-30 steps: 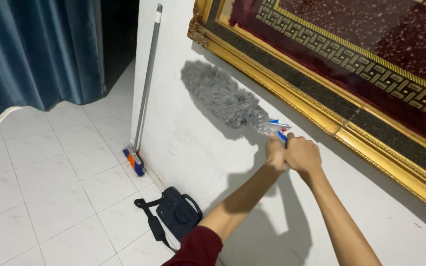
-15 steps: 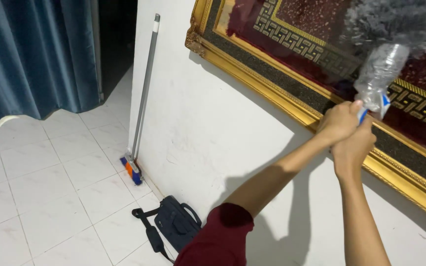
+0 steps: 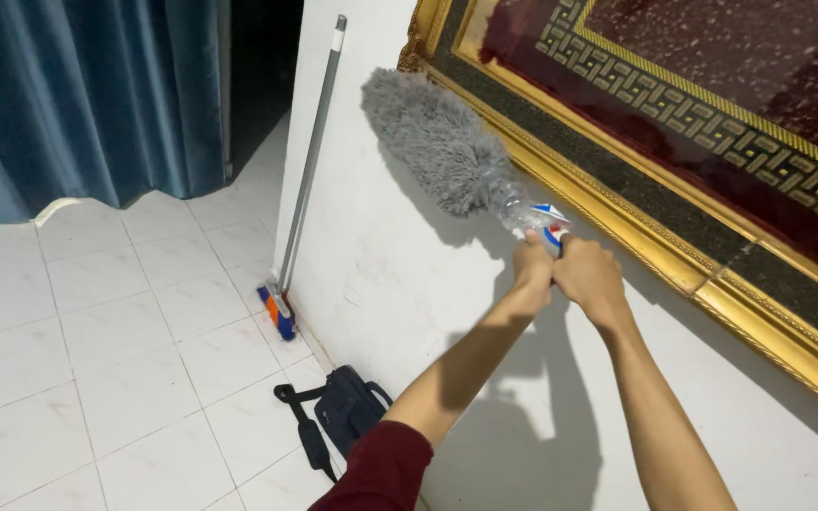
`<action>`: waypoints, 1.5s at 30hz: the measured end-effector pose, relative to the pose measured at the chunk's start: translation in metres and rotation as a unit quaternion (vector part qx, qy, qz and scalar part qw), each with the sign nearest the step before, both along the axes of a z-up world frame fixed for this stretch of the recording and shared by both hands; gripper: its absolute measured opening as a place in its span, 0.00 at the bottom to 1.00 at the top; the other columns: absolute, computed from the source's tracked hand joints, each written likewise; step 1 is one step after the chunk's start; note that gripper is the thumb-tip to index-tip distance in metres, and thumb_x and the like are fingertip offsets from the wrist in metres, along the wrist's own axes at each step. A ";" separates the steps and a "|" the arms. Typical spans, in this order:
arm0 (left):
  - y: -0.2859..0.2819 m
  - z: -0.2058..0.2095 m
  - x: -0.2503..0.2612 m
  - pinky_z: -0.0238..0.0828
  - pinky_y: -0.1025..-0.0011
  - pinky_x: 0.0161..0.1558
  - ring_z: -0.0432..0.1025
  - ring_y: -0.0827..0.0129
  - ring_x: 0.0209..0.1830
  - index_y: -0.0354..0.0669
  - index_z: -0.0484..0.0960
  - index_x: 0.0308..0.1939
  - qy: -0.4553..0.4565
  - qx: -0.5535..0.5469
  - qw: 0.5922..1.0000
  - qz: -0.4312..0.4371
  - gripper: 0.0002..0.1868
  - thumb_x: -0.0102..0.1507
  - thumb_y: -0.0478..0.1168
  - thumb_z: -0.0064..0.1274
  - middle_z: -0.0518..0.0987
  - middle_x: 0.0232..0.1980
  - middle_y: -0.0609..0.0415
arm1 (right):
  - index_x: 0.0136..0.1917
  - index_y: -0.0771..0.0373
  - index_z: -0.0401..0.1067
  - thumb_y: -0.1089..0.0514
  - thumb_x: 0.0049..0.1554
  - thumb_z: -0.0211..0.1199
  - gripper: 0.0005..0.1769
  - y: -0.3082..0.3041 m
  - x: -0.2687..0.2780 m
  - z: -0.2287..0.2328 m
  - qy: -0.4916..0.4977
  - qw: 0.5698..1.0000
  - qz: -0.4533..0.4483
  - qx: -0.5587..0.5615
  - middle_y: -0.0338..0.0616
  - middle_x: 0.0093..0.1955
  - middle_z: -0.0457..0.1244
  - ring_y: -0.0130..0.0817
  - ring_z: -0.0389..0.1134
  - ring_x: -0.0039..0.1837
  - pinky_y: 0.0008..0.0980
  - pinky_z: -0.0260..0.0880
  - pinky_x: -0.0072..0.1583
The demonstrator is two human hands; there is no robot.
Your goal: Dusting a large gold-framed picture on a wall using a microfiber duster.
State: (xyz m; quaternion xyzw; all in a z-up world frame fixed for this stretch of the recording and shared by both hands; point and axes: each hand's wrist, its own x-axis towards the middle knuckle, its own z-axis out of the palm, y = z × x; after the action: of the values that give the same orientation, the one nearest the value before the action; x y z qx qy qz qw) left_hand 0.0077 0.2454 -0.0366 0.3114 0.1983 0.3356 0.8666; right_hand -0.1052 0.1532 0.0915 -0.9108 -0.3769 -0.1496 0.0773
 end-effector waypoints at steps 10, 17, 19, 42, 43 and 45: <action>0.019 0.083 -0.001 0.70 0.55 0.41 0.73 0.57 0.36 0.32 0.82 0.48 -0.049 0.259 0.964 0.045 0.30 0.75 0.57 0.34 0.81 0.39 0.42 | 0.62 0.68 0.72 0.49 0.63 0.53 0.24 0.006 0.030 0.018 -0.085 0.975 0.018 0.203 0.73 0.48 0.67 0.71 0.69 0.53 0.62 0.66 0.56; 0.024 -0.017 0.038 0.71 0.61 0.39 0.72 0.65 0.36 0.38 0.79 0.49 -0.055 0.021 0.997 -0.042 0.29 0.75 0.59 0.33 0.79 0.40 0.52 | 0.56 0.67 0.73 0.40 0.60 0.53 0.29 0.014 0.013 -0.003 -0.044 0.998 -0.002 0.033 0.70 0.50 0.68 0.68 0.70 0.56 0.60 0.68 0.59; 0.015 -0.030 0.031 0.70 0.61 0.35 0.71 0.65 0.34 0.36 0.77 0.48 -0.074 -0.090 0.992 -0.050 0.31 0.75 0.60 0.30 0.77 0.37 0.52 | 0.54 0.65 0.76 0.35 0.61 0.52 0.31 0.010 0.010 -0.008 -0.042 0.998 0.005 -0.035 0.68 0.52 0.69 0.66 0.70 0.58 0.58 0.69 0.60; -0.011 0.010 0.002 0.73 0.60 0.43 0.75 0.64 0.42 0.38 0.76 0.53 -0.077 -0.174 0.982 0.007 0.30 0.74 0.60 0.30 0.80 0.47 0.51 | 0.53 0.61 0.79 0.41 0.56 0.57 0.25 -0.005 0.014 0.009 -0.084 0.993 0.032 -0.080 0.62 0.47 0.70 0.60 0.73 0.53 0.55 0.72 0.58; -0.018 0.024 -0.002 0.71 0.60 0.43 0.73 0.64 0.40 0.37 0.78 0.50 -0.061 -0.102 0.992 0.040 0.29 0.74 0.59 0.31 0.80 0.44 0.50 | 0.55 0.61 0.78 0.39 0.57 0.57 0.26 -0.013 0.012 0.016 -0.103 0.993 0.040 -0.046 0.64 0.44 0.70 0.61 0.73 0.51 0.55 0.71 0.56; -0.032 0.072 -0.013 0.70 0.60 0.42 0.72 0.65 0.39 0.36 0.80 0.46 -0.086 -0.015 0.994 0.071 0.27 0.73 0.56 0.34 0.80 0.41 0.51 | 0.56 0.63 0.76 0.38 0.57 0.58 0.28 -0.029 0.006 0.038 -0.108 0.993 0.034 0.026 0.64 0.42 0.69 0.62 0.73 0.47 0.56 0.72 0.54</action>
State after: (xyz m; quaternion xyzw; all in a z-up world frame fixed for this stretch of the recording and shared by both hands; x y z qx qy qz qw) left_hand -0.0058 0.2132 0.0356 0.2532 0.1493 0.4186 0.8593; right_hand -0.0992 0.1245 0.1300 -0.8736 -0.4099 -0.2540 0.0649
